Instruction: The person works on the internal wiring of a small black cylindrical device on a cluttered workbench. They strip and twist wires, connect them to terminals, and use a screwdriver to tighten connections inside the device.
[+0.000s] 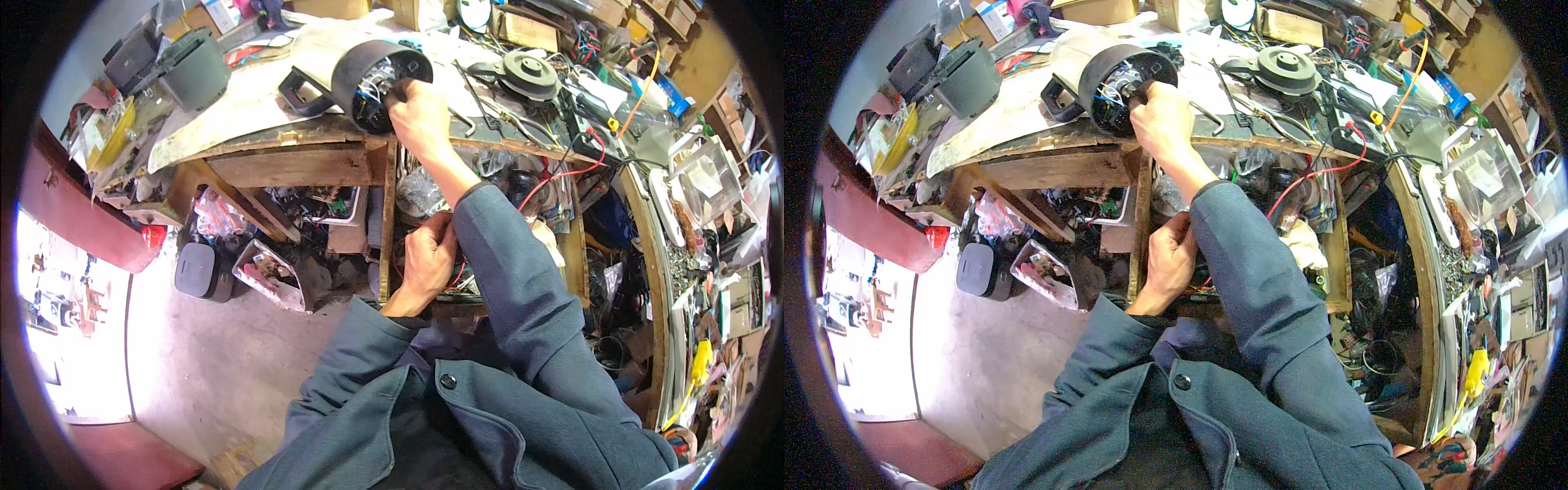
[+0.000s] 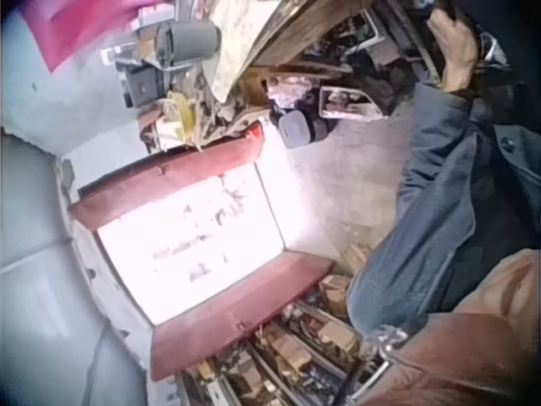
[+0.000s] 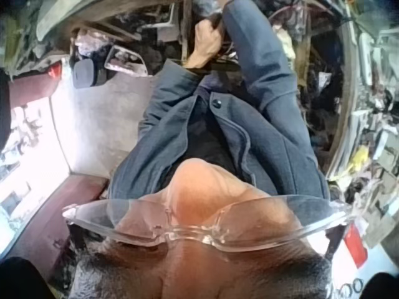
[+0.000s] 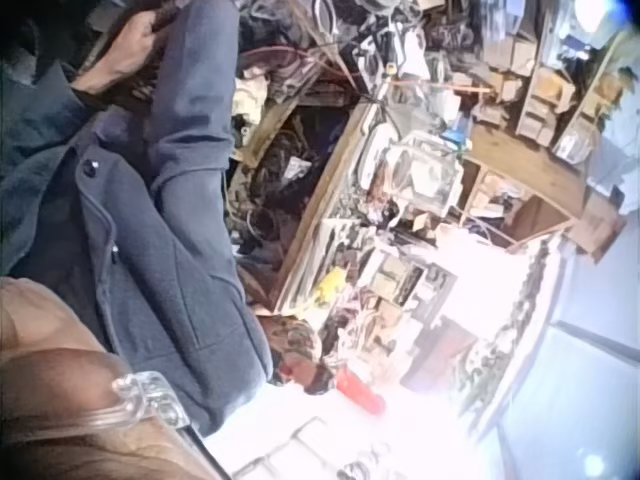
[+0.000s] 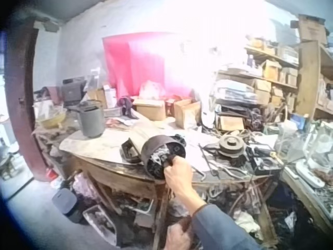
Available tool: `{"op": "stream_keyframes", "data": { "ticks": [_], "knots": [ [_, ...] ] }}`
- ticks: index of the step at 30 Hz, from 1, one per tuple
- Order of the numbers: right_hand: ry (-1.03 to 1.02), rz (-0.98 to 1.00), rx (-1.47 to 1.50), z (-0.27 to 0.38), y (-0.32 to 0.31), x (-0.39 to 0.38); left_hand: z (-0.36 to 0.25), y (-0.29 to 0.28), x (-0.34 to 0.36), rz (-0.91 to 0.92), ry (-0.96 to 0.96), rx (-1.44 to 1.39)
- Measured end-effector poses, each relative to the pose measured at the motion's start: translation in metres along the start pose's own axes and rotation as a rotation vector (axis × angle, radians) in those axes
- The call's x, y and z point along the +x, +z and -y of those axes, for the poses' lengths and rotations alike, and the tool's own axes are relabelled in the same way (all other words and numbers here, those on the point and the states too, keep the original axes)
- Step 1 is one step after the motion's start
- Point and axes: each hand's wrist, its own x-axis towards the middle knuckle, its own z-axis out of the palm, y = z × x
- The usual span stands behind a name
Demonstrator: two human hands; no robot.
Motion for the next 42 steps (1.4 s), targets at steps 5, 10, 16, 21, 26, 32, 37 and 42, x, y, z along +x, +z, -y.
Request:
{"op": "stream_keyframes", "data": {
  "ticks": [5, 10, 16, 21, 26, 32, 37, 42],
  "knots": [
    [-0.008, -0.010, 0.158, -0.017, -0.009, 0.000, 0.010, 0.024, 0.000, -0.036, 0.065, 0.007],
    [-0.031, -0.099, 0.124, -0.006, 0.008, -0.004, -0.004, -0.008, 0.002, 0.018, -0.017, 0.074],
    [-0.129, -0.088, -0.125, -0.001, -0.008, -0.007, -0.004, 0.002, 0.001, 0.007, 0.005, 0.044],
    [-0.041, 0.014, 0.068, -0.008, -0.015, 0.001, 0.002, 0.012, 0.001, -0.012, 0.028, 0.033],
    [0.008, 0.005, 0.196, -0.021, -0.001, 0.006, 0.001, 0.009, 0.003, -0.005, 0.013, 0.042],
    [-0.068, 0.000, 0.121, -0.020, -0.006, 0.004, -0.004, 0.007, 0.002, 0.002, -0.008, 0.087],
    [-0.100, -0.030, -0.119, -0.008, -0.015, -0.006, -0.002, 0.010, 0.002, -0.032, 0.073, 0.102],
    [-0.167, -0.029, -0.273, 0.003, -0.016, -0.008, -0.006, 0.005, 0.001, 0.008, 0.005, 0.133]
  ]
}}
